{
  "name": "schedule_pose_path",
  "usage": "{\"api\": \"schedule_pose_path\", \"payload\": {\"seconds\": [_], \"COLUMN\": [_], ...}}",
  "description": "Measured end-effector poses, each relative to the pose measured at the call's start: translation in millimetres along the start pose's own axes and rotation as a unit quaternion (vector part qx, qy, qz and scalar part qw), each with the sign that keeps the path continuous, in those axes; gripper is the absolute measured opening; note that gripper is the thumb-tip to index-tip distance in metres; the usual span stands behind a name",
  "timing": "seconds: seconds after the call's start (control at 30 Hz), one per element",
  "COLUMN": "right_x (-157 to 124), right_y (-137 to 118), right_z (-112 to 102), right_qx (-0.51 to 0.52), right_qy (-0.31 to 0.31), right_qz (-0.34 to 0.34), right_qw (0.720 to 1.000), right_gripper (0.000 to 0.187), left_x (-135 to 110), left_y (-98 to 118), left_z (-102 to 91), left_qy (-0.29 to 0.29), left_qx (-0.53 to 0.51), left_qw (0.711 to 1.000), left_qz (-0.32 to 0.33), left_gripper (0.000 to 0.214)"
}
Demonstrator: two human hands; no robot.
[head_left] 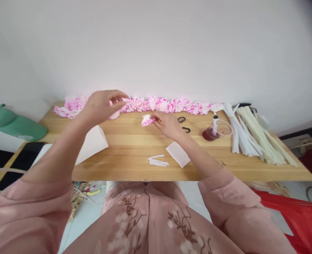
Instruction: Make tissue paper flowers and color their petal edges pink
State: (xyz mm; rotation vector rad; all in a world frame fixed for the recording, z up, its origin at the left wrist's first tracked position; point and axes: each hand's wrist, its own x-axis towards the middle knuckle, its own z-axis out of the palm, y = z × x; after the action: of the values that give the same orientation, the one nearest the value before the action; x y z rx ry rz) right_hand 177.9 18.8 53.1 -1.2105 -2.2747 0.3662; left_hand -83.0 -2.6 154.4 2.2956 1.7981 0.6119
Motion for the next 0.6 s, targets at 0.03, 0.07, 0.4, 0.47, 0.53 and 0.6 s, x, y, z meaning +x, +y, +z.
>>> {"api": "schedule_pose_path", "payload": {"seconds": [0.03, 0.07, 0.4, 0.47, 0.53, 0.6], "right_x": [4.1, 8.3, 44.5, 50.7, 56.3, 61.2], "right_y": [-0.5, 0.1, 11.0, 11.0, 11.8, 12.5], "right_z": [4.4, 10.2, 62.5, 67.2, 72.2, 76.6], "right_qx": [0.001, 0.005, 0.081, 0.085, 0.092, 0.102], "right_qy": [-0.009, -0.021, -0.057, -0.060, -0.060, -0.059], "right_qz": [0.003, 0.004, 0.003, -0.007, -0.016, -0.022], "right_qw": [1.000, 1.000, 0.995, 0.995, 0.994, 0.993], "right_gripper": [0.021, 0.020, 0.018, 0.019, 0.020, 0.021], "left_x": [8.0, 16.1, 51.5, 53.4, 54.6, 54.8], "left_y": [-10.0, -20.3, -71.5, -77.4, -84.5, -91.9], "left_z": [-2.3, -0.9, 53.2, 57.3, 61.7, 66.4], "left_qy": [-0.013, -0.038, -0.143, -0.152, -0.160, -0.159], "left_qx": [0.043, 0.079, 0.307, 0.313, 0.312, 0.305], "left_qw": [0.999, 0.995, 0.932, 0.929, 0.929, 0.933], "left_qz": [-0.024, -0.047, -0.129, -0.124, -0.120, -0.106], "left_gripper": [0.039, 0.040, 0.052, 0.052, 0.052, 0.051]}}
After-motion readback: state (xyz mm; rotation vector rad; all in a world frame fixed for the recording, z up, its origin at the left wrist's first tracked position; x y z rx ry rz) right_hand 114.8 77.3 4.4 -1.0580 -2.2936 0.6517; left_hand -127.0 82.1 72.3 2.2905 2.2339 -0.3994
